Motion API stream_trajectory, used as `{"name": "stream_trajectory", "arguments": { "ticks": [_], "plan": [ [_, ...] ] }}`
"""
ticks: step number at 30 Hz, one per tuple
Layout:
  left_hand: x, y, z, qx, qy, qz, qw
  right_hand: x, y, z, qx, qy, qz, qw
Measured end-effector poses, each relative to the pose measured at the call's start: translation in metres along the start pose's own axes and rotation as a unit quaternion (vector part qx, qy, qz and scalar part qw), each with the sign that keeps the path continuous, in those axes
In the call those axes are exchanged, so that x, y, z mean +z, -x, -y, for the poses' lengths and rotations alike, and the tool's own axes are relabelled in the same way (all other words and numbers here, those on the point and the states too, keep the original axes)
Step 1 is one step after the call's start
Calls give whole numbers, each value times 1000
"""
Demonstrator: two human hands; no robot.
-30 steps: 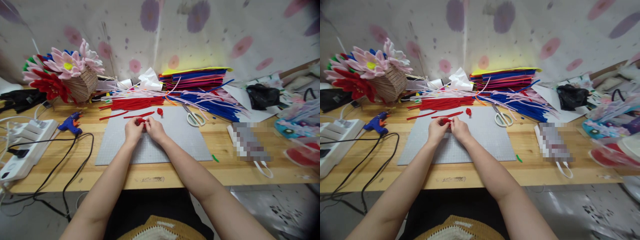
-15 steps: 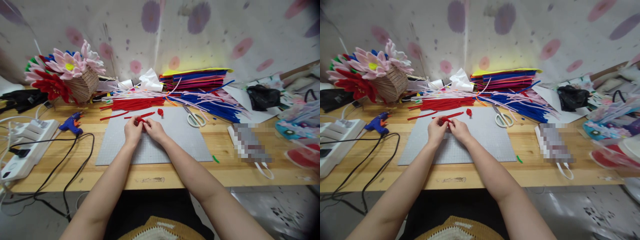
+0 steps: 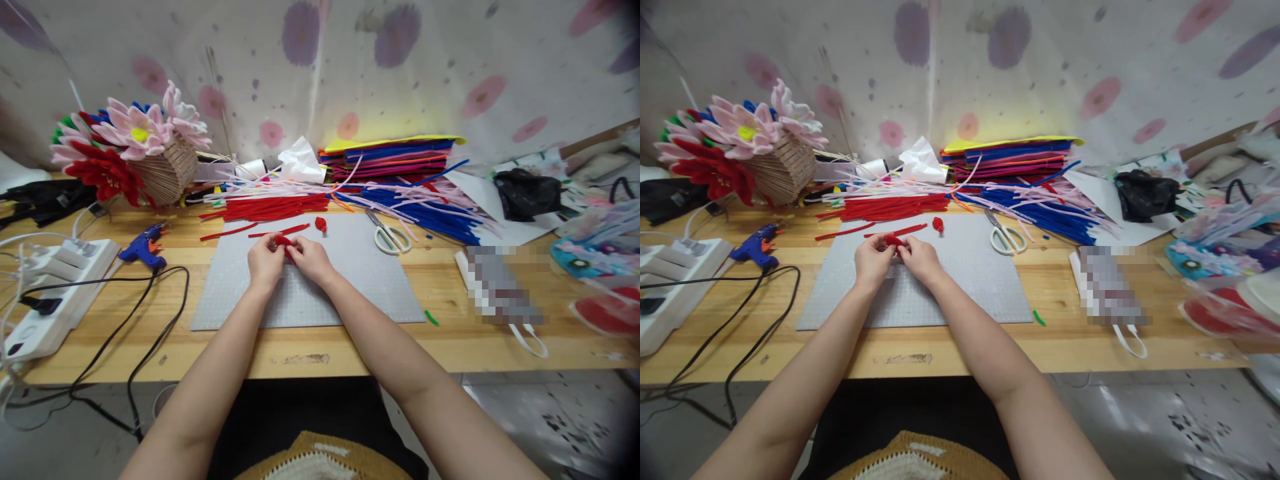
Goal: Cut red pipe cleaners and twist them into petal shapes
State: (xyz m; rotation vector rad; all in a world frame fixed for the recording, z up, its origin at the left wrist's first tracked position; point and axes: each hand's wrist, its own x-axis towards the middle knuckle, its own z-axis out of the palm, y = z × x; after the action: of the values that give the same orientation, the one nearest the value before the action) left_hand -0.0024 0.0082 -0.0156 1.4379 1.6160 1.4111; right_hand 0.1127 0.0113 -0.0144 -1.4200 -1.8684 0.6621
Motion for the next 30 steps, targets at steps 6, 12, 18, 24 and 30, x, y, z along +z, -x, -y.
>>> {"name": "stream_trajectory", "arguments": {
  "ticks": [6, 12, 18, 24, 30],
  "plan": [
    [1, 0, -2, -14, 84, 30, 996, -3, 1, 3, 16, 25, -20, 999],
    [-1, -2, 3, -61, 161, 43, 984, -1, 2, 7, 4, 63, -27, 998],
    [-4, -2, 1, -25, 132, 39, 990, -3, 3, 10, -1, 65, -32, 997],
    [-14, -4, 2, -6, 45, 62, 997, 1, 0, -2, -2, -93, 43, 995],
    [-12, -5, 7, -25, 103, 35, 994, 6, -5, -7, 105, -272, 116, 949]
  ]
}}
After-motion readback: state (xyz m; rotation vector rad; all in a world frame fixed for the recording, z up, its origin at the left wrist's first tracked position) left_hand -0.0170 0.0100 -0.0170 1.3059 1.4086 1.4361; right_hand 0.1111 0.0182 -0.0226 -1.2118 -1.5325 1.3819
